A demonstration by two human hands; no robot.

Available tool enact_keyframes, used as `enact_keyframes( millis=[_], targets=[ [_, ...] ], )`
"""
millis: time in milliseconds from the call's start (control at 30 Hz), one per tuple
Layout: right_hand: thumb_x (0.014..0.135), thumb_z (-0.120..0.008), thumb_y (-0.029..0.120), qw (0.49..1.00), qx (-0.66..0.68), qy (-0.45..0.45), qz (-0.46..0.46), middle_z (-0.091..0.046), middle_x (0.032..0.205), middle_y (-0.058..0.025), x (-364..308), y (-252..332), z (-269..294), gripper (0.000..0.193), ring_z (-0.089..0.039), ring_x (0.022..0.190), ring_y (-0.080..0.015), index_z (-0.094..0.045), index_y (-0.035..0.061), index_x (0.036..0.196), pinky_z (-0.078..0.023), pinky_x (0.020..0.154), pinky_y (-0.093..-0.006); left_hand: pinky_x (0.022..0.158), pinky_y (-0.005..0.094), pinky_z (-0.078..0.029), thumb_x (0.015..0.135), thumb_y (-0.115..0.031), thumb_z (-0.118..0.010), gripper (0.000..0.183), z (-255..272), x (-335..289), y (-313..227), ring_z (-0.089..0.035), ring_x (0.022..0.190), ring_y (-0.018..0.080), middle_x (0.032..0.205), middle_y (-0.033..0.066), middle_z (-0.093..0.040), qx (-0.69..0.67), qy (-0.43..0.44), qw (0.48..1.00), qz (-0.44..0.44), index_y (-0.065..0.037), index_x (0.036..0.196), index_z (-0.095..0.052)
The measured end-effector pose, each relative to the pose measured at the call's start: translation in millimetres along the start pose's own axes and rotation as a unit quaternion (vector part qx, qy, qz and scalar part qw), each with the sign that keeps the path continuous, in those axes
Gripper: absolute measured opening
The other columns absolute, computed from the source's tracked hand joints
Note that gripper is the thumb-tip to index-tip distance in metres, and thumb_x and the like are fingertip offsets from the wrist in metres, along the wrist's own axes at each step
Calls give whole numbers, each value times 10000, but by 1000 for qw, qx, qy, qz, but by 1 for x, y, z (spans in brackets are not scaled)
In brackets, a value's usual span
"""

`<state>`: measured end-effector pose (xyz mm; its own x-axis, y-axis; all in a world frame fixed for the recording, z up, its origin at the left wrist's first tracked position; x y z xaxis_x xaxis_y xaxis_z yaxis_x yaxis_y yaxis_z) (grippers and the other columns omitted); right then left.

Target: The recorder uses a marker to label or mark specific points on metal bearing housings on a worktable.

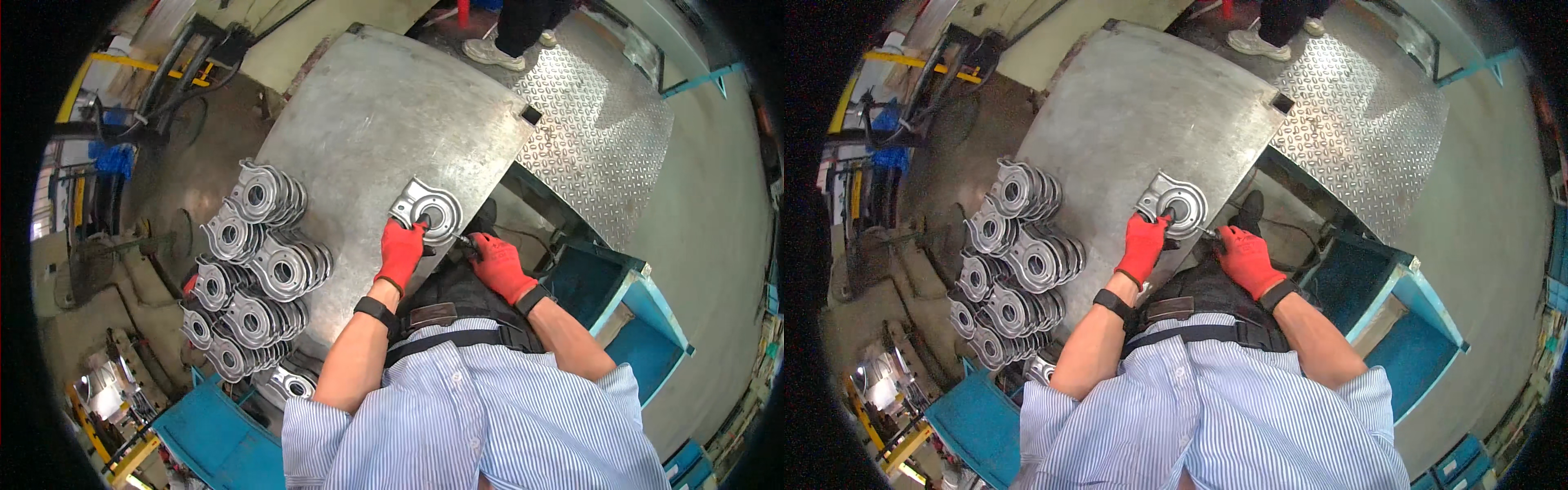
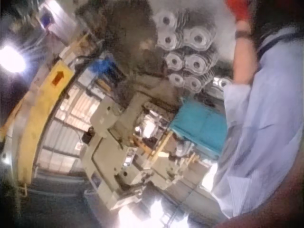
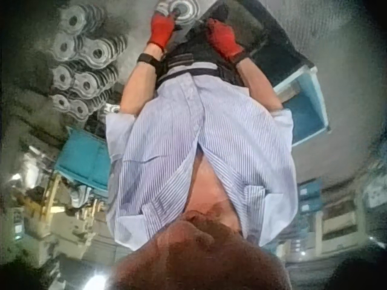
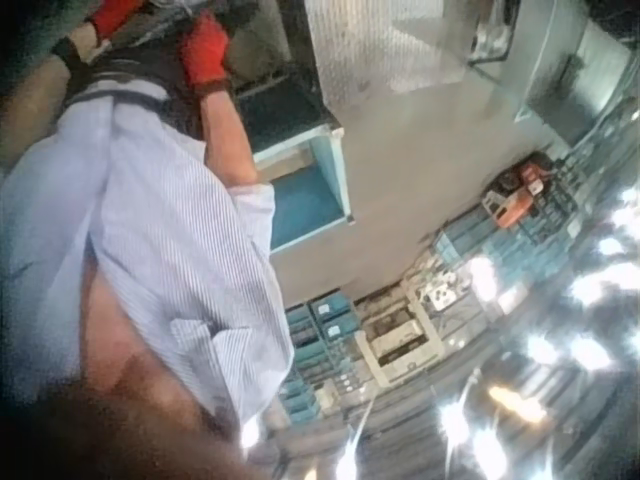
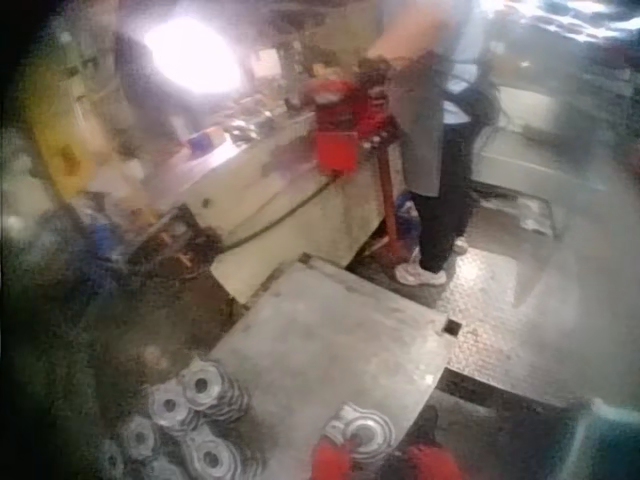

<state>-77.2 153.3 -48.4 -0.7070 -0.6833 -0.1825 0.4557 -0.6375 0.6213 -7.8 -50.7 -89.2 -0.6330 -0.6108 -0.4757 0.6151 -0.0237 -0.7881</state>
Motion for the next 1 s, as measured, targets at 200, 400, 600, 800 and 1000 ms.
enact_keyframes(
  millis=[200, 400, 600, 800, 1000],
  targets=[
    [752, -675, 164, 995, 66, -65, -39, -618, 1088, -194, -6, -3, 10, 451, -586, 1018, -361, -561, 42, 1171, -470, 879, -393, 805, 475, -456, 774, -291, -661, 410, 13, -26, -22, -570, 952, 407, 1024, 216, -604, 131, -101, 962, -218, -31, 1078, -570],
    [895, -574, 62, 989, 133, -65, 0, -656, 1011, -99, -10, -26, 6, 259, -589, 928, -158, -567, -7, 1144, -455, 827, -296, 696, 472, -480, 804, -258, -645, 345, 86, -109, -65, -594, 841, 424, 922, 252, -611, 68, -116, 984, -116, -7, 1014, -535],
    [867, -614, 92, 985, 163, 51, 17, -652, 1015, -151, -9, 7, 4, 295, -608, 922, -201, -563, -13, 1138, -457, 816, -314, 703, 423, -492, 816, -185, -621, 349, 193, -241, -25, -625, 805, 353, 939, 226, -620, 107, -306, 942, -83, -8, 1115, -577],
    [859, -617, 106, 992, 97, 42, 74, -653, 965, -164, -6, 16, 8, 272, -617, 875, -220, -574, -4, 1104, -464, 782, -321, 788, 422, -478, 819, -239, -640, 388, 289, -333, 82, -588, 962, 368, 1077, 230, -592, 205, -448, 859, 142, -31, 1142, -586],
    [862, -618, 124, 994, 84, 58, 40, -654, 1017, -162, -11, 15, 8, 314, -619, 937, -208, -564, -16, 1137, -465, 816, -328, 830, 426, -472, 804, -259, -646, 391, 343, -351, 129, -572, 996, 383, 1129, 224, -572, 229, -415, 858, 200, -100, 1157, -595]
  ],
)
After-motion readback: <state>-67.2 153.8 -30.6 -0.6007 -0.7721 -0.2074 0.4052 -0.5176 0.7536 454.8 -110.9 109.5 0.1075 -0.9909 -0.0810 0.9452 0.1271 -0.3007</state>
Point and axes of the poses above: each hand's wrist, its own x-axis towards the middle knuckle, its own z-axis out of the back of the hand, y = z × x, the point moved 6 cm from there along x, towards the middle knuckle
